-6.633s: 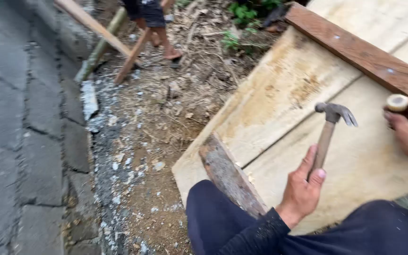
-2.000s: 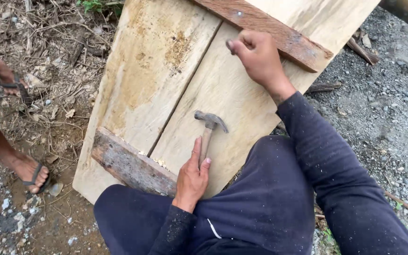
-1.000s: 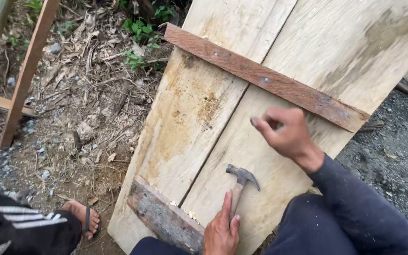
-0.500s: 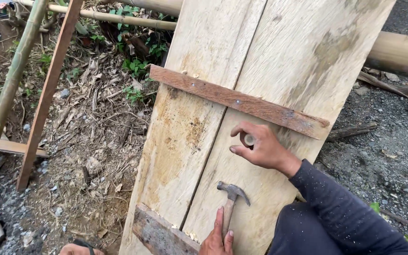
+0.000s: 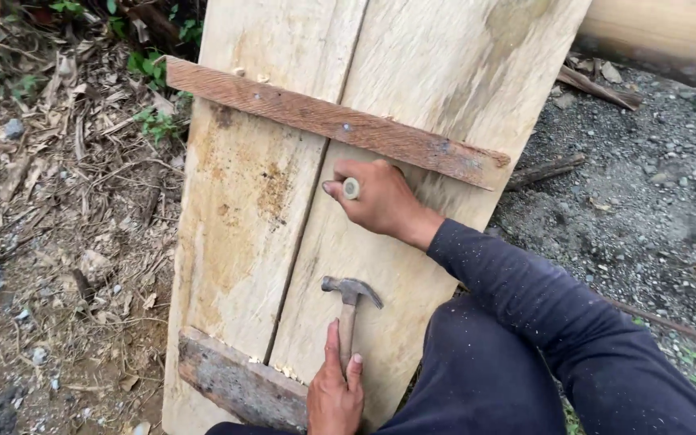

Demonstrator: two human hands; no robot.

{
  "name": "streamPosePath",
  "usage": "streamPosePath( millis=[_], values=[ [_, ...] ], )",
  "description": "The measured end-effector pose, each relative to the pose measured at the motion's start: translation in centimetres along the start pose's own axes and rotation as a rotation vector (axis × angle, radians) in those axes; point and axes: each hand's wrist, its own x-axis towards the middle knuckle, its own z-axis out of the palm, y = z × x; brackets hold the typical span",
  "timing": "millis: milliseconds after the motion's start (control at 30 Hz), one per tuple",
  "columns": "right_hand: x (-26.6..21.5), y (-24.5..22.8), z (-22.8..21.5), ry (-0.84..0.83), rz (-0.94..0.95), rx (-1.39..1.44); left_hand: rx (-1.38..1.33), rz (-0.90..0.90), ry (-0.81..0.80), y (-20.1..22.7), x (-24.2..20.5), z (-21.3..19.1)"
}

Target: Hammering nails and wooden dowels into wooden boards at a construction site.

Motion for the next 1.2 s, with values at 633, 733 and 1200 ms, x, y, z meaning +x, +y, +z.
streamPosePath(
  millis=[633,733,1200],
  values=[
    [-4.6,2.3,-6.2,-0.16,-0.197,0.762,-0.286,0.187,0.069,2.0,-3.9,-2.9],
    [-4.2,2.9,-5.8,-0.195,-0.218,0.617,-0.327,0.117,0.017,4.4,-4.3,-4.5],
    [-4.0,3.7,-3.9,-0.034,-0.279,0.273,-0.091,0.942,0.451,13.7,0.6,-8.8]
  ],
)
